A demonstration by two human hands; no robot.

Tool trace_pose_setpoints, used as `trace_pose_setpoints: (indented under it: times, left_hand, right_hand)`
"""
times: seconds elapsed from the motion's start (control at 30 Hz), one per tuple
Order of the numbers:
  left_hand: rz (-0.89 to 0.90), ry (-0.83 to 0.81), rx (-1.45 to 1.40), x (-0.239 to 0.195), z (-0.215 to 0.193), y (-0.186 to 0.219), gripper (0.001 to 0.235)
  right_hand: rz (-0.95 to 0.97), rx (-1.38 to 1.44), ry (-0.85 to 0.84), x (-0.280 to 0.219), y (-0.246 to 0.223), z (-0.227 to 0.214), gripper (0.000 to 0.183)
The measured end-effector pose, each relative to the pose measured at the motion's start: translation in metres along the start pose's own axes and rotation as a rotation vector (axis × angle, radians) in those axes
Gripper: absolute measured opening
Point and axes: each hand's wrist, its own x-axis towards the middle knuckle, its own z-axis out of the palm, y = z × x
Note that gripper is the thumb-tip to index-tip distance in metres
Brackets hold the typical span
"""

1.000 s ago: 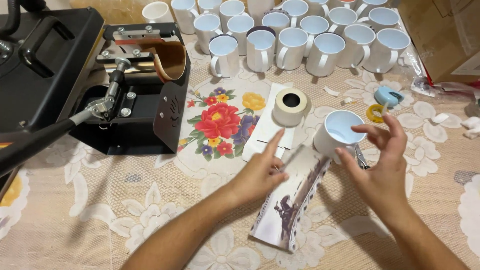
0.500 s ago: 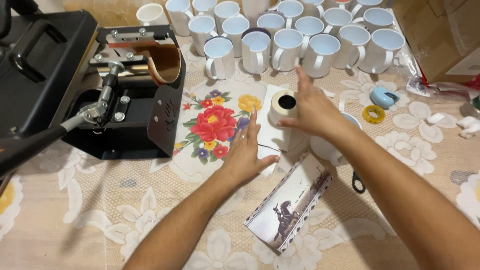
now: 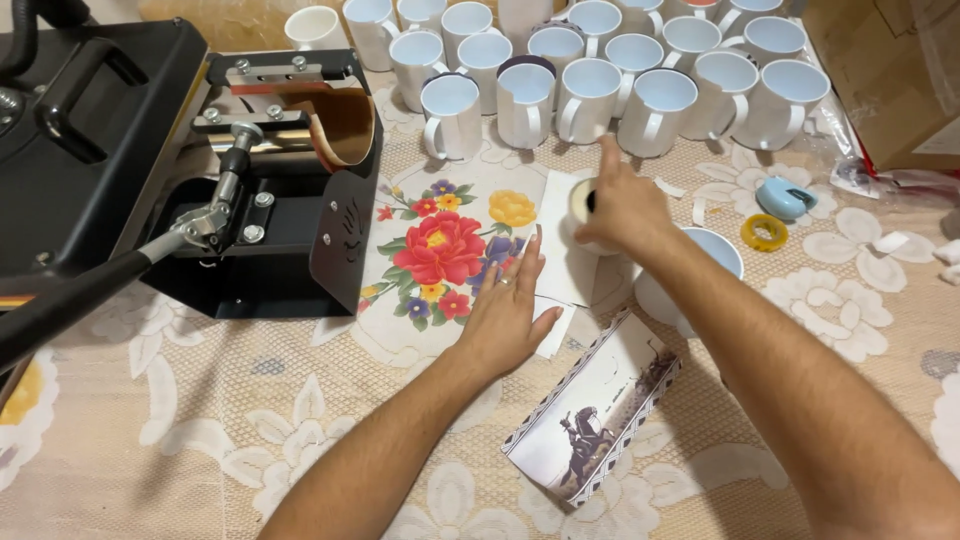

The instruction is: Preparing ceramic mugs for sublimation printing by cutting heat-resistant tape and securing design papers to the mugs.

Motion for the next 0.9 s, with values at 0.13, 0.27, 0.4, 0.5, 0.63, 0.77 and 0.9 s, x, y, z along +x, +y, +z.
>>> trace_pose_setpoints:
  times: [0.13,0.27,0.4,0.5,0.63,0.77,0.9]
  left_hand:
    - [0.018,0.019,0.050,0.007,0.005,-0.008,0.090]
    - [0.038,0.008,0.122,0.018,0.008,-0.023,0.091]
    - [0.251,-0.119,0.464,0.023,-0.012,-0.015,0.075]
    - [0.289,-0.238,0.523,0.019,-0.049,0.006,0.072]
    - [0.189,0.014,0.126,0.034,-0.027,-0.019,0.104]
    - [-0.195,0.113,-0.137,0.050,-0.046,0.025,0.105]
    - [-0.328,0.058,-0.011,0.095,-0.026,0.029,0.127]
  right_hand:
    - [0.177,-0.098,0.066,0.015,0.029,-0.007,0.125]
    - [0.235,-0.076,0.145,0.033,0.077,0.001,0.121]
    - [0.266,-0.040,0.084,0.025,0.081,0.000,0.125]
    - [0.083,0.026,0.189,-0.019,0.031,-0.032,0.115]
    - [-0.207,0.632,0.350,-0.087,-0.020,-0.041,0.086]
    - [-0.068,1.120,0.226,-0.135,-0.038,-0.011,0.083]
    - [0.261,1.228,0.028,-0.145,-0.036,0.012,0.082]
